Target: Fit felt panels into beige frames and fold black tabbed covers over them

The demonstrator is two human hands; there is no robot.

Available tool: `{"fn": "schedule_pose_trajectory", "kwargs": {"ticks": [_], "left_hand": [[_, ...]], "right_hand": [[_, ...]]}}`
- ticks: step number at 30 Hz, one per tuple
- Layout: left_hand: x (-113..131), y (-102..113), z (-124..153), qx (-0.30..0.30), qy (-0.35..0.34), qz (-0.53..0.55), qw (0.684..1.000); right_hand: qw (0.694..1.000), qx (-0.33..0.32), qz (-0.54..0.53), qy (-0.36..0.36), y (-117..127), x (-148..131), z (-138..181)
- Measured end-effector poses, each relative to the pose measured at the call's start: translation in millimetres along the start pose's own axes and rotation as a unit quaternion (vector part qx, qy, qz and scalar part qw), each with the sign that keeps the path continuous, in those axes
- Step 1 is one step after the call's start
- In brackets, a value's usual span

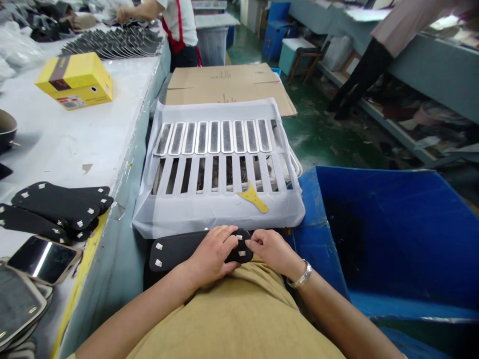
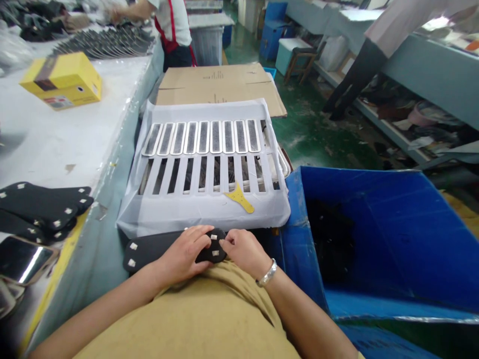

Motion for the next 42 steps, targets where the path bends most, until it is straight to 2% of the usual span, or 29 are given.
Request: {"fn": "schedule_pose_trajectory", "kwargs": {"ticks": [6,13,18,29,30,32,35,36,38,40,42], "left_hand": [[1.2,-0.4,2.9,0.011,-0.031,-0.016,0.999],[7.2,-1.5,4.0,0.024,-0.031,-0.027,0.999],[7.6,-2.2,6.5,0.036,-0.022,-0.034,0.999],[7.1,-4.4,3.2,0.017,-0.038,-0.057,0.998],[7.7,-4.3,3.0,0.013,-0.037,-0.062,0.997],[9.1,-3.7,3.2,0.009,-0.035,-0.073,0.997],[10.9,-3.1,4.5,0.006,-0.032,-0.082,0.996],[11.2,-3.2,5.2,0.006,-0.032,-0.082,0.996],[11.1,-3.9,6.4,0.008,-0.031,-0.078,0.996],[10.6,-4.5,7.2,0.011,-0.025,-0.069,0.997],[10.2,-4.5,7.4,0.016,-0.017,-0.06,0.998]], "right_hand": [[1.0,0.01,-0.015,0.019,-3.1,2.4,3.8],[1.0,0.021,-0.001,0.022,-2.8,0.3,7.7],[0.999,0.023,-0.03,0.016,-5.7,5.5,5.7],[0.997,0.052,-0.052,-0.005,-6.7,11.0,2.4],[0.997,0.048,-0.062,-0.01,-5.8,14.5,1.6],[0.991,-0.011,-0.128,-0.031,-8.8,26.3,0.9],[0.946,-0.118,-0.291,-0.08,-18.8,46.7,6.7],[0.93,-0.123,-0.334,-0.093,-20.9,51.6,9.9],[0.916,-0.089,-0.378,-0.097,-22.4,56.1,16.2],[0.92,-0.064,-0.378,-0.08,-24.4,52.2,21.4],[0.938,-0.051,-0.34,-0.049,-26.8,43.4,24.0]]}}
Point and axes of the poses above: each hand's wrist, its own z-axis away from the middle knuckle, its own y-axis out of the back of the hand, x = y × z, the point moved 4 cm from there along -z, towards the middle knuckle, and after that the axes turned 2 degrees about z, right-handed, at the moved point
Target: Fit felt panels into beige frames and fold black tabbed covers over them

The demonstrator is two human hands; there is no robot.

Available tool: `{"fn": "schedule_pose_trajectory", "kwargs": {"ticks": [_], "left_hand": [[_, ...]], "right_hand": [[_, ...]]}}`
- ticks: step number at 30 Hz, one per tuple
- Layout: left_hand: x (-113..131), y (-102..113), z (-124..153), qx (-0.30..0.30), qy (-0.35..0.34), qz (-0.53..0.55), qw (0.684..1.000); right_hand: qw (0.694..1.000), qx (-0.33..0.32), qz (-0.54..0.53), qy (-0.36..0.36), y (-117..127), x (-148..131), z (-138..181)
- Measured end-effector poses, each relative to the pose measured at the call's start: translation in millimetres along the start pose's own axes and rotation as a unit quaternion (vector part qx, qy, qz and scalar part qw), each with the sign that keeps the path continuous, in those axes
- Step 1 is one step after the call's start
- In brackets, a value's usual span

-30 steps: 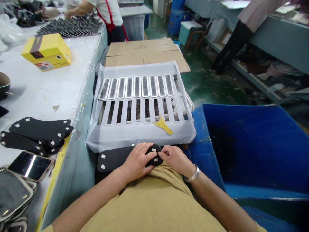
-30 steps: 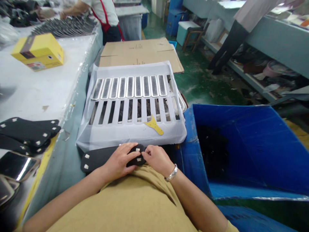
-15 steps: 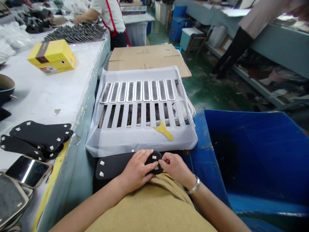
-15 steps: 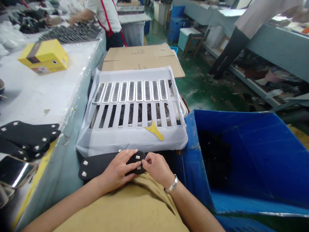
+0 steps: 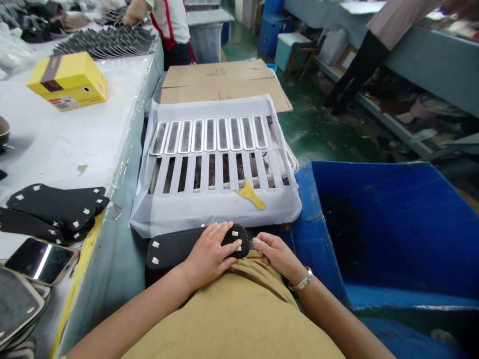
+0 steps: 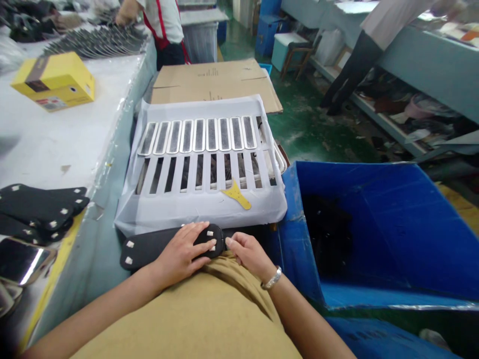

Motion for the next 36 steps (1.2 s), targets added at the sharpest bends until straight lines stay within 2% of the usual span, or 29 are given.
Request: {"fn": "schedule_pose_trajectory", "kwargs": {"ticks": [5,7,10,12,13,16,18,20,23,25,27,32,36], "left_hand": [[0.3,0.5,-0.5,0.01,0.012,0.012,1.0],[0.4,-0.6,-0.5,0.019,0.014,0.019,1.0],[0.8,-2.2,-0.5,0.032,0.027,0.037,0.998],[0.9,-0.1,0.4,0.033,0.038,0.053,0.997],[0.5,2.5,2.0,0.028,0.04,0.064,0.997],[-9.2,18.3,16.3,0.016,0.051,0.099,0.994],[-26.4,33.4,37.5,0.028,0.088,0.1,0.991],[-50.9,48.2,68.3,0.065,0.165,0.082,0.981],[-89.8,61.5,123.0,0.15,0.33,0.063,0.93],[-108.3,59.7,153.0,0.182,0.422,0.089,0.884],[-118.8,51.1,170.8,0.186,0.482,0.157,0.842],[-123.4,34.6,174.3,0.194,0.521,0.344,0.756],[-125.7,35.8,170.2,0.193,0.532,0.373,0.735]], "right_hand": [[0.986,0.059,0.141,0.069,-12.2,-11.1,-3.8],[0.984,0.076,0.152,0.057,-13.5,-11.2,-6.7],[0.985,0.065,0.158,0.027,-14.1,-11.0,-8.7],[0.979,0.058,0.195,0.024,-13.0,-14.1,-7.3],[0.971,0.074,0.226,0.035,-10.8,-17.8,-5.8],[0.915,0.153,0.349,0.133,-4.6,-39.2,-1.7],[0.862,0.131,0.436,0.223,-10.6,-55.1,-3.7],[0.81,0.06,0.506,0.29,-23.5,-65.5,-10.4],[0.759,-0.022,0.56,0.331,-43.0,-71.2,-23.6],[0.744,-0.038,0.575,0.338,-51.9,-71.7,-31.2],[0.737,-0.041,0.583,0.339,-58.3,-72.1,-36.1],[0.717,-0.048,0.606,0.342,-75.0,-78.0,-40.2],[0.706,-0.051,0.62,0.339,-89.3,-81.8,-43.1]]}}
Point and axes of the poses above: each hand's wrist, its own z-axis away from the middle knuckle, its own y-axis out of the back of the hand, x = y × z, the point moved 4 cm from there along -z, towards the middle knuckle, and after that the axes turned 2 degrees about z, right-handed, at the moved point
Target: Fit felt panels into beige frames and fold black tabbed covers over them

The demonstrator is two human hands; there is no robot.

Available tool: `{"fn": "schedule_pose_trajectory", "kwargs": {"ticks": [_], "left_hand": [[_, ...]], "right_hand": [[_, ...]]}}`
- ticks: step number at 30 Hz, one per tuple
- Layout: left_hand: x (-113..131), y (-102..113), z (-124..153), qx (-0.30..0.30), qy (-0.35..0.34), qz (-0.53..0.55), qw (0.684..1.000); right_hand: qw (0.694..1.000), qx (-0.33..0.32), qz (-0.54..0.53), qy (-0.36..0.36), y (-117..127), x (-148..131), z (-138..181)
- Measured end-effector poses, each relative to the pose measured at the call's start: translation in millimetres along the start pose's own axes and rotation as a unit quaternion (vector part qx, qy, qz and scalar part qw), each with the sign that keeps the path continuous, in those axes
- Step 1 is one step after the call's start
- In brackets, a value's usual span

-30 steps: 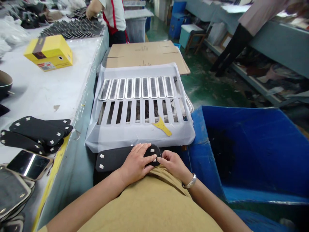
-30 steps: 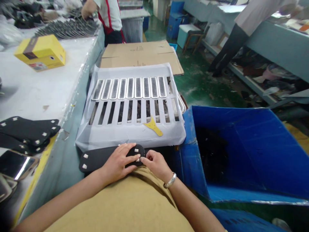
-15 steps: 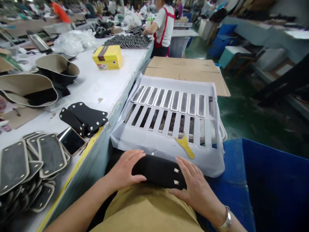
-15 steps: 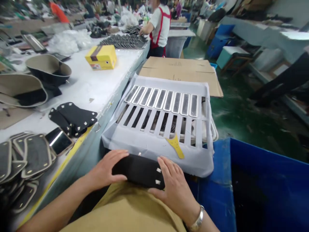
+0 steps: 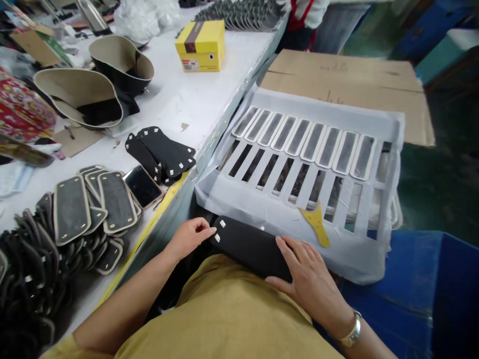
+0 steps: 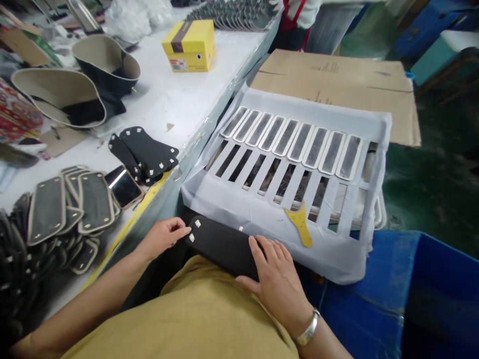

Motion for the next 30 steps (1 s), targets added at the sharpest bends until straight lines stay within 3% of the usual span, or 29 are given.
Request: {"fn": "schedule_pose_trajectory", "kwargs": {"ticks": [14,20,30], "left_hand": [[-11.3,-0.2,6.2,0.004,0.037,0.081,0.996],[-12.9,1.8,3.8,0.016,0.012,0.071,0.997],[-16.1,0.5,-3.4,-0.021,0.011,0.12,0.993]], "right_hand": [[0.997,0.035,0.062,0.019,-12.5,-48.4,-38.0],[0.996,0.031,0.069,0.04,-17.0,-70.5,-60.3],[0.994,0.016,0.077,0.072,-21.2,-71.7,-73.2]]}}
Point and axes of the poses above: each hand's wrist, its own z-axis away from the middle knuckle, its own y-axis out of the back of the hand, x = y × z, the point moved 4 cm from there along -z, towards the middle knuckle, and after that the axes turned 2 degrees about z, right-handed, at the moved point
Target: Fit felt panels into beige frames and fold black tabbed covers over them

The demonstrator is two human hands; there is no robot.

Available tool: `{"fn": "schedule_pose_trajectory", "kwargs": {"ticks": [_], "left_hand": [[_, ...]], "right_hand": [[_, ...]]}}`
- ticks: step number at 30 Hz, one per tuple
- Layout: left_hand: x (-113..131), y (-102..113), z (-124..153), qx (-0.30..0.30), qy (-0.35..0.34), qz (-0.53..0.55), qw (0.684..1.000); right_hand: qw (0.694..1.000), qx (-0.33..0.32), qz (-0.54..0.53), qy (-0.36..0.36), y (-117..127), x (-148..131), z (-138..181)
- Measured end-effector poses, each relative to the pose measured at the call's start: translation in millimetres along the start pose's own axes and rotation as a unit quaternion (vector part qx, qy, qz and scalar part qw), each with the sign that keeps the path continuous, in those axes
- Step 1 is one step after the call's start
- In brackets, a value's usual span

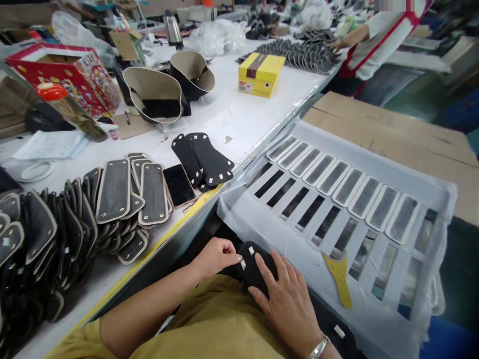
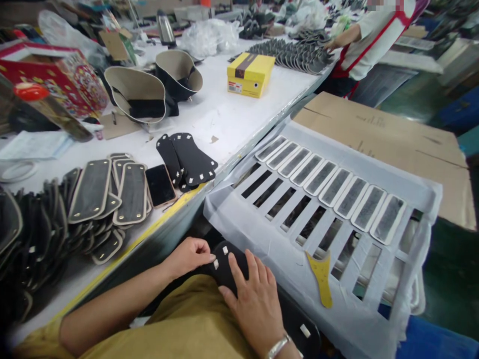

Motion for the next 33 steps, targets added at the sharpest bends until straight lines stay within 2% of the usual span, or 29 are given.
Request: {"fn": "schedule_pose_trajectory", "kwargs": {"ticks": [7,13,15,19,21,23,25,28,30,33], "left_hand": [[-4.4,0.8,-5.0,-0.029,0.01,0.038,0.999],[-5.8,-4.0,-9.7,-0.086,0.083,0.104,0.987],[-0.6,-2.5,-9.6,-0.071,0.054,0.059,0.994],[8.7,6.4,-9.9,-0.035,-0.048,-0.069,0.996],[5.8,10.3,-12.3,-0.068,-0.049,-0.079,0.993],[-1.1,12.2,-15.4,-0.124,-0.009,-0.04,0.991],[-6.0,12.3,-17.9,-0.148,0.037,0.029,0.988],[-3.0,7.7,-20.0,-0.116,0.043,0.084,0.989],[1.9,1.8,-19.1,-0.097,0.027,0.062,0.993],[5.9,-6.0,-15.3,-0.103,0.01,0.027,0.994]], "right_hand": [[1.0,-0.015,-0.006,0.003,-5.0,3.1,-3.0],[0.999,-0.016,0.002,0.028,-1.2,2.4,-4.8],[0.999,-0.017,0.004,0.041,-0.3,1.5,-5.4],[0.999,-0.023,-0.014,0.045,0.2,-0.2,-6.9],[0.999,-0.028,-0.023,0.041,0.3,-1.0,-7.7],[0.998,-0.031,-0.024,0.041,0.7,-1.8,-8.3],[0.998,-0.031,-0.021,0.044,1.3,-2.6,-8.5],[0.998,-0.031,-0.014,0.054,1.8,-3.8,-7.9],[0.998,-0.029,-0.012,0.055,1.9,-4.3,-7.2],[0.998,-0.024,-0.013,0.059,2.1,-6.0,-6.5]]}}
Point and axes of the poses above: each hand's wrist, its own z-axis away from the middle knuckle, its own y-axis out of the back of the hand, x = y × z, the point moved 4 cm from there along -z, towards the middle knuckle, and after that the axes turned 2 degrees about z, right-handed, at the moved point
